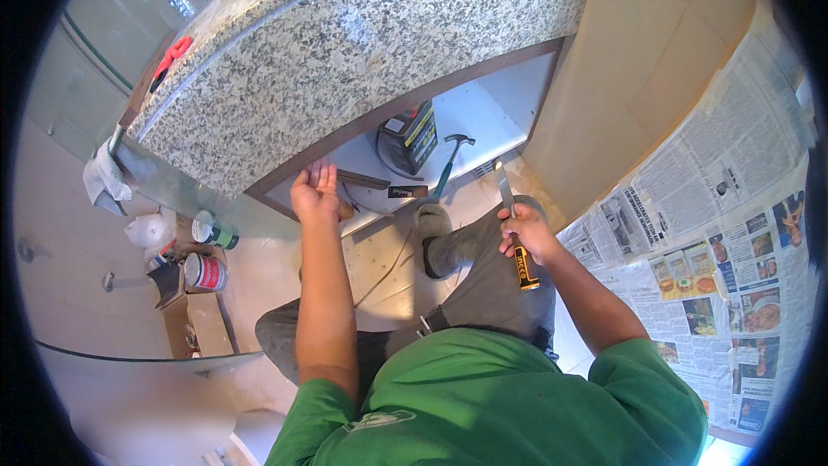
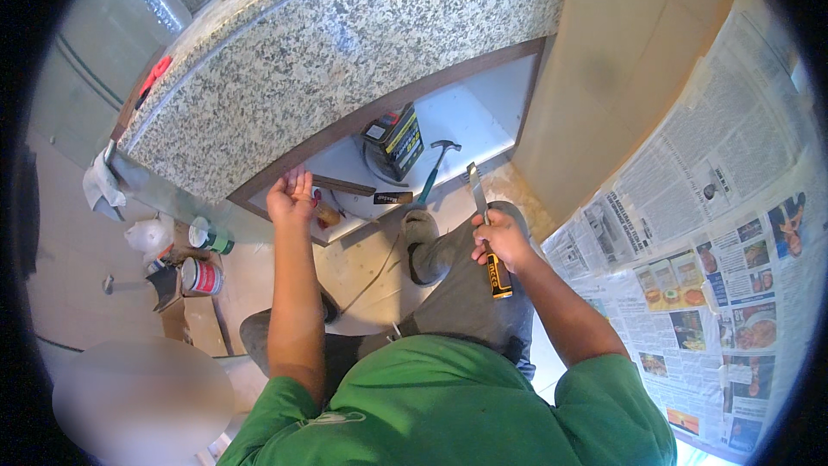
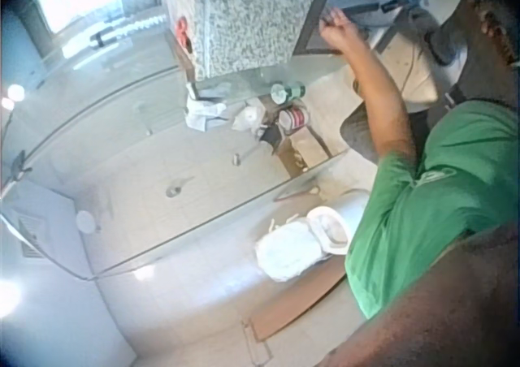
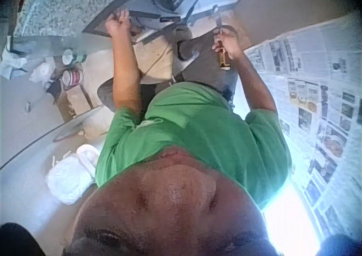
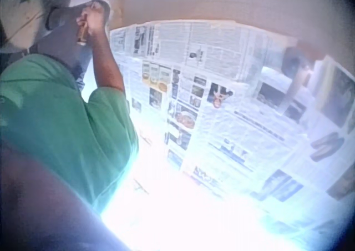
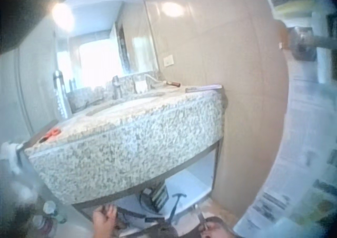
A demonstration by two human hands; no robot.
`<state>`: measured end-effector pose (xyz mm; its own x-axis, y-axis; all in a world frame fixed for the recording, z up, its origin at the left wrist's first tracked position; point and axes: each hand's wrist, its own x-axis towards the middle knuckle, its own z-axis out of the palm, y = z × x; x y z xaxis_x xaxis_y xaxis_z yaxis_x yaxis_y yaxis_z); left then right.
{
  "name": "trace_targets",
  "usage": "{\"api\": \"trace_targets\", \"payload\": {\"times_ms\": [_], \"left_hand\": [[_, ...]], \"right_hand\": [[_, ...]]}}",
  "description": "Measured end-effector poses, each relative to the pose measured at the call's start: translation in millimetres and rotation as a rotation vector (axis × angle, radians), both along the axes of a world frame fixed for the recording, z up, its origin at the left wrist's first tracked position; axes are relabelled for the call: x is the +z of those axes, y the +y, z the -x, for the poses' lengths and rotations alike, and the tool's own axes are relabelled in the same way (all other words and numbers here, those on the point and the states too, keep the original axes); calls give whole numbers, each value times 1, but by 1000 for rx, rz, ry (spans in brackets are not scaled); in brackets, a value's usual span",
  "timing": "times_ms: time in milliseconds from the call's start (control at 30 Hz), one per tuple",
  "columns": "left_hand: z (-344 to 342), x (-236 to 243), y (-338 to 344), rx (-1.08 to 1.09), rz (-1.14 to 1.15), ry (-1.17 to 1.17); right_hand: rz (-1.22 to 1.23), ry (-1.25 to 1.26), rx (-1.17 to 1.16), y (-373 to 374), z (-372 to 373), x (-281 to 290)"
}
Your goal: The person kneels under a bathroom vanity and uses a utility knife to trim a wooden strip along the underside edge of the countertop. They repeatedly test the fit of the strip against the granite edge and adjust it by hand.
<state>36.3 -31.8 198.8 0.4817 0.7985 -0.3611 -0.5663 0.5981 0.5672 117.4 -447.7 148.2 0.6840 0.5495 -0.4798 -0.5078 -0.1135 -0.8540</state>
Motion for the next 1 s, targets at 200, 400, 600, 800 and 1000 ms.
{"api": "trace_targets", "payload": {"times_ms": [200,400,600,800,1000], "left_hand": [[-21,5,-27,-149,11,-29],[-43,6,-50,-244,1,-59],[-68,4,-68,-316,47,-116],[-96,3,-86,-347,90,-124],[-115,6,-107,-429,74,-150]], "right_hand": [[-26,14,-13,-2,-1,-6],[-49,22,-5,-3,-3,-9],[-42,18,-6,-2,-1,-3],[-58,21,3,-2,-2,-4],[-49,25,-16,-4,-2,-4]]}}
